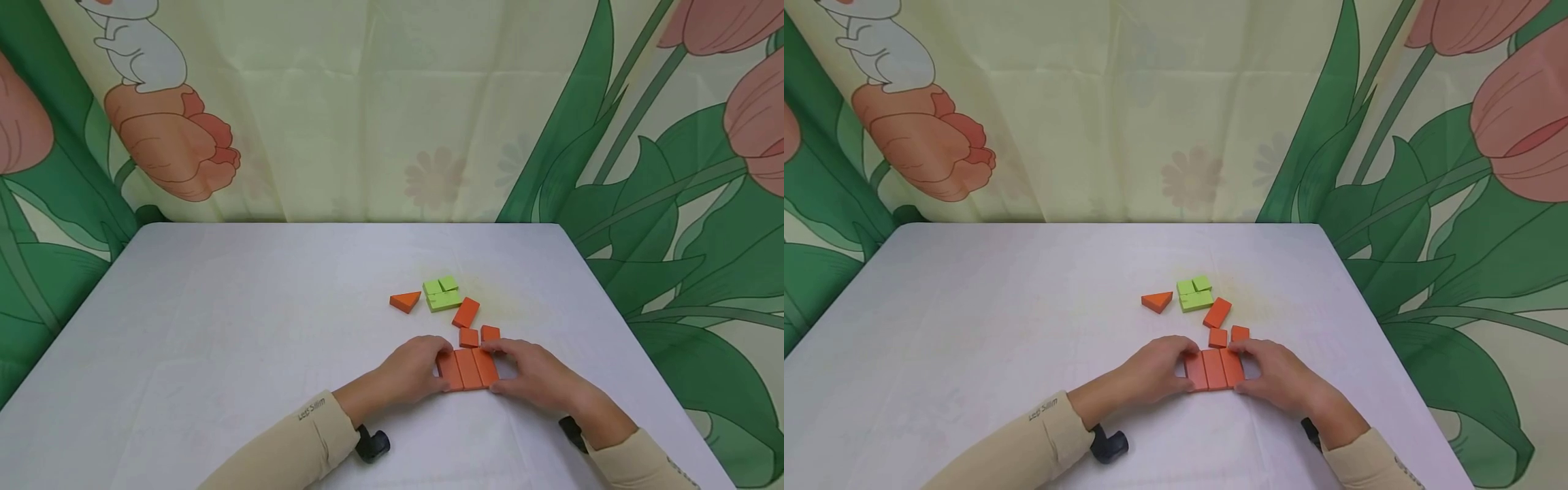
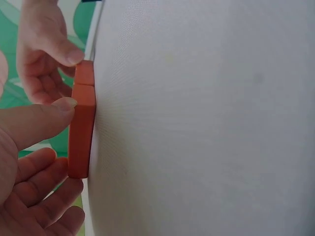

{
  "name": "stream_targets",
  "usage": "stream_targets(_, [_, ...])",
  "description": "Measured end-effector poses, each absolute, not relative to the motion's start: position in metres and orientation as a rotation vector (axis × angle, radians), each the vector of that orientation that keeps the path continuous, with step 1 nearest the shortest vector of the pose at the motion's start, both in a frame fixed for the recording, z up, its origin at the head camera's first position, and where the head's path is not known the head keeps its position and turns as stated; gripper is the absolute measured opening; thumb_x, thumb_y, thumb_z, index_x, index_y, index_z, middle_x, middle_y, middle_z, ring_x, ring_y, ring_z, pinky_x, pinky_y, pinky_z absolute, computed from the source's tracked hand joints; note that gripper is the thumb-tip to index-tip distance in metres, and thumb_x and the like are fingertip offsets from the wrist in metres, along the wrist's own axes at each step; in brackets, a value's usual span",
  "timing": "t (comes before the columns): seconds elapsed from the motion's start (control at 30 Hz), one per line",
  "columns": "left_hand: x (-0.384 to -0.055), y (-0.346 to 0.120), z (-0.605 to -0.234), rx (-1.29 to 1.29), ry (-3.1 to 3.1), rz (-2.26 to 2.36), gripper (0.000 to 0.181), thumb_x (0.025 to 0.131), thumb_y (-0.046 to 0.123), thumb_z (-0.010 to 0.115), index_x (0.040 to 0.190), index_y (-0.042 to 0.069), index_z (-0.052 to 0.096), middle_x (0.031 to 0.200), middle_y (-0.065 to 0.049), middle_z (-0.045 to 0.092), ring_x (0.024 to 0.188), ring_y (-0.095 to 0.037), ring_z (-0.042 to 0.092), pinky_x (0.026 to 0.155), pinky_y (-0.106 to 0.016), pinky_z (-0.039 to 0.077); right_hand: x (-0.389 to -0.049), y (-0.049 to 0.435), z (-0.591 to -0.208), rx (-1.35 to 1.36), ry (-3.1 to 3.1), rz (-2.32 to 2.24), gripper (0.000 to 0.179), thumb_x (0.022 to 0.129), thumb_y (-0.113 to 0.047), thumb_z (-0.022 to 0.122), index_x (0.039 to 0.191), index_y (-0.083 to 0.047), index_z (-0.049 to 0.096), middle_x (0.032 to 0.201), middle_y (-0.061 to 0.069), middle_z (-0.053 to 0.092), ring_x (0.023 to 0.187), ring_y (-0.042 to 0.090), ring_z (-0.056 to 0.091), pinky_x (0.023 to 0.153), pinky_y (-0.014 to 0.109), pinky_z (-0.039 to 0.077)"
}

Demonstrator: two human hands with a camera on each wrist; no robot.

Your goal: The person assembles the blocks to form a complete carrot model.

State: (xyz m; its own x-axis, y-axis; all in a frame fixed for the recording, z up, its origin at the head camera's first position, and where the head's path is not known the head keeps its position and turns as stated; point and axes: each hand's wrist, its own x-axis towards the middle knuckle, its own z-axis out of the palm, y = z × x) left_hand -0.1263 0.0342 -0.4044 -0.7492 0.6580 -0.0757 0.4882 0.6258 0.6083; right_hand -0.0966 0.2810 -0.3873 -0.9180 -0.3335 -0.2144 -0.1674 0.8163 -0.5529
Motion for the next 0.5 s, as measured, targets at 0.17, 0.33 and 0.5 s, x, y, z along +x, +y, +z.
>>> stream_targets(0.17, [-0.126, 0.0363, -0.4039, 0.926, 2.547, 0.836, 0.045, 0.086, 0.02, 0.081, 0.124, 0.007, 0.064, 0.113, 0.001, 0.064, 0.105, -0.013, 0.056, 0.095, -0.025, 0.046, -0.0949, 0.2809, -0.3868, -0.368, 2.708, -0.77, 0.061, 0.083, -0.028, 0.083, 0.135, -0.008, 0.06, 0.129, 0.007, 0.062, 0.121, 0.033, 0.055, 0.101, 0.055, 0.042])
stream_targets(0.33, [-0.1263, 0.0383, -0.4051, 0.92, 2.535, 0.828, 0.044, 0.086, 0.02, 0.081, 0.125, 0.008, 0.063, 0.112, 0.002, 0.064, 0.105, -0.012, 0.056, 0.096, -0.024, 0.045, -0.0925, 0.2822, -0.3859, -0.359, 2.71, -0.76, 0.062, 0.082, -0.03, 0.084, 0.135, -0.009, 0.06, 0.13, 0.009, 0.062, 0.122, 0.035, 0.054, 0.101, 0.057, 0.042])
stream_targets(0.5, [-0.1264, 0.0387, -0.4061, 0.936, 2.538, 0.823, 0.044, 0.087, 0.021, 0.081, 0.125, 0.007, 0.063, 0.113, 0.001, 0.063, 0.106, -0.012, 0.056, 0.097, -0.024, 0.045, -0.0909, 0.2831, -0.3857, -0.346, 2.718, -0.761, 0.061, 0.082, -0.029, 0.084, 0.135, -0.012, 0.06, 0.13, 0.008, 0.061, 0.121, 0.033, 0.055, 0.101, 0.056, 0.043])
